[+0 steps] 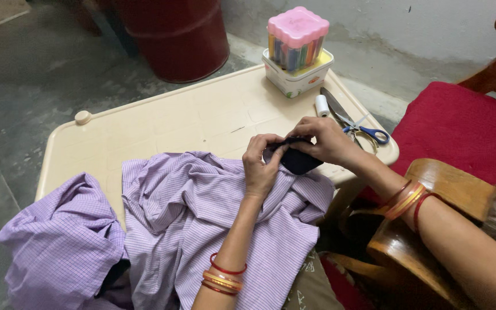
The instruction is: The person hand-sews a dark fabric piece onto a purple shirt using a needle and thread, repeatedly pushing the needle through the fabric and pulling the thread taut. They then cut the thread with scissors, set the shirt down, and smooth it flat on their lap.
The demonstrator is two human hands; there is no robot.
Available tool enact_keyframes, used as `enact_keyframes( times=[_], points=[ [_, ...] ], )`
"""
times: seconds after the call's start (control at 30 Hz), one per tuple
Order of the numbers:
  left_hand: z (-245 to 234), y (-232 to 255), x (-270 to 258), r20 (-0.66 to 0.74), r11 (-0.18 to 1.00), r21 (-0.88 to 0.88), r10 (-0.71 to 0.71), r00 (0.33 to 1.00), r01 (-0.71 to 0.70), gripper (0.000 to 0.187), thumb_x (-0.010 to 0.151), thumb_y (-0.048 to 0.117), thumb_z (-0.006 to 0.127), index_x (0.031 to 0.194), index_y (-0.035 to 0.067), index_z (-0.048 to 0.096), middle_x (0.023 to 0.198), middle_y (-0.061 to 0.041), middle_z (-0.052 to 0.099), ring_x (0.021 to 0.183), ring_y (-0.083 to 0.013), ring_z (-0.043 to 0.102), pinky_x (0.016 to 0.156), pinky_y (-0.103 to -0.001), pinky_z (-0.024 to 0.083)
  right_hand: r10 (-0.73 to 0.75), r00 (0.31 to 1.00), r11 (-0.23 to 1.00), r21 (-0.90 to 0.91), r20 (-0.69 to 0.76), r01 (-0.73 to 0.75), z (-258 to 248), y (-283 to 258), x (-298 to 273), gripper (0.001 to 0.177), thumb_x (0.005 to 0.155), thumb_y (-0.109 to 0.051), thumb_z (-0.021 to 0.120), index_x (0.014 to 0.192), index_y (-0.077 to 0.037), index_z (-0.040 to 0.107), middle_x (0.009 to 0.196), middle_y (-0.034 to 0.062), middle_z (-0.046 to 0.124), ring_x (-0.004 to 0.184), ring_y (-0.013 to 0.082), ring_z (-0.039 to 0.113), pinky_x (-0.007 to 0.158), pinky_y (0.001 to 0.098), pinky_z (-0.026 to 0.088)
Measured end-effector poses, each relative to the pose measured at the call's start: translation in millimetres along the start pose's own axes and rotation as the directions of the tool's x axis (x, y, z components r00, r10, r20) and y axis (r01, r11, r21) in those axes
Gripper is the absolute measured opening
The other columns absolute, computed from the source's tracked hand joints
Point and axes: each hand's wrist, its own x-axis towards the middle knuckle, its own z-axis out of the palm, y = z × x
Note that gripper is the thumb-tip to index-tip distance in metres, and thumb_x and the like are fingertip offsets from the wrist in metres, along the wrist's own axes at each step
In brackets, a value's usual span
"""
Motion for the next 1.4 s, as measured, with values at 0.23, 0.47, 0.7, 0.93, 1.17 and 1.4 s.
enact_keyframes(
  times=[0.23,0.47,0.7,0.93,1.17,1.4],
  points=[
    [0.8,-8.2,-0.2,-0.02,0.994,-0.092,-0.069,0.997,0.067,0.017,0.086,0.006,0.08,0.101,0.005,0.073,0.095,-0.005,0.075,0.085,-0.0142,0.071,0.078,-0.028,0.057,0.049,0.998,0.994,-0.092,-0.033,-0.052,3.2,-2.6,-1.7,0.02,0.081,-0.016,0.078,0.098,-0.006,0.075,0.093,0.0116,0.07,0.085,0.0294,0.07,0.075,0.0397,0.055],
    [2.8,-11.0,-1.0,-0.014,0.982,-0.118,-0.152,0.988,0.15,0.015,0.087,0.005,0.079,0.1,0.004,0.072,0.09,-0.005,0.077,0.078,-0.0117,0.07,0.073,-0.027,0.057,-0.064,0.992,0.966,-0.256,-0.112,0.033,3.1,-17.7,-2.6,0.017,0.08,-0.016,0.077,0.091,-0.004,0.071,0.086,0.0117,0.065,0.081,0.0328,0.067,0.071,0.0439,0.053],
    [0.0,-7.0,-5.5,-0.038,0.964,0.068,0.261,0.965,-0.258,0.013,0.081,-0.001,0.074,0.089,0.007,0.069,0.105,-0.009,0.072,0.093,-0.0229,0.068,0.075,-0.03,0.058,-0.032,0.978,0.95,-0.31,-0.207,-0.034,5.7,-26.0,-2.1,0.018,0.08,-0.015,0.078,0.086,-0.003,0.065,0.084,0.0106,0.063,0.077,0.0314,0.066,0.069,0.0426,0.053],
    [-0.8,9.0,-4.7,-0.09,1.0,-0.031,-0.003,0.996,0.001,0.027,0.082,0.005,0.079,0.102,0.007,0.061,0.087,-0.006,0.069,0.076,-0.0186,0.069,0.072,-0.032,0.057,-0.126,0.974,0.946,-0.319,-0.19,0.06,-5.0,-32.3,3.0,0.02,0.078,-0.014,0.078,0.089,-0.005,0.064,0.089,0.0108,0.061,0.083,0.0309,0.064,0.071,0.0417,0.052],
    [-1.9,12.4,0.2,-0.09,0.993,0.086,0.091,0.992,-0.083,0.022,0.083,0.001,0.076,0.104,0.006,0.069,0.088,-0.008,0.07,0.078,-0.0209,0.069,0.071,-0.034,0.057,-0.339,0.939,0.869,-0.402,-0.061,0.288,-9.6,-42.9,7.4,0.025,0.077,-0.013,0.076,0.094,-0.003,0.062,0.093,0.0091,0.059,0.09,0.0279,0.061,0.077,0.0398,0.053],
    [-3.0,8.6,-1.8,-0.11,0.98,0.094,0.186,0.976,-0.176,0.02,0.079,-0.006,0.072,0.094,0.005,0.064,0.1,-0.007,0.072,0.093,-0.023,0.068,0.082,-0.035,0.057,-0.371,0.928,0.774,-0.563,-0.033,0.289,-5.2,-49.5,5.4,0.026,0.073,-0.019,0.076,0.082,-0.005,0.057,0.084,0.0086,0.056,0.082,0.0266,0.06,0.07,0.0399,0.052]
  ],
)
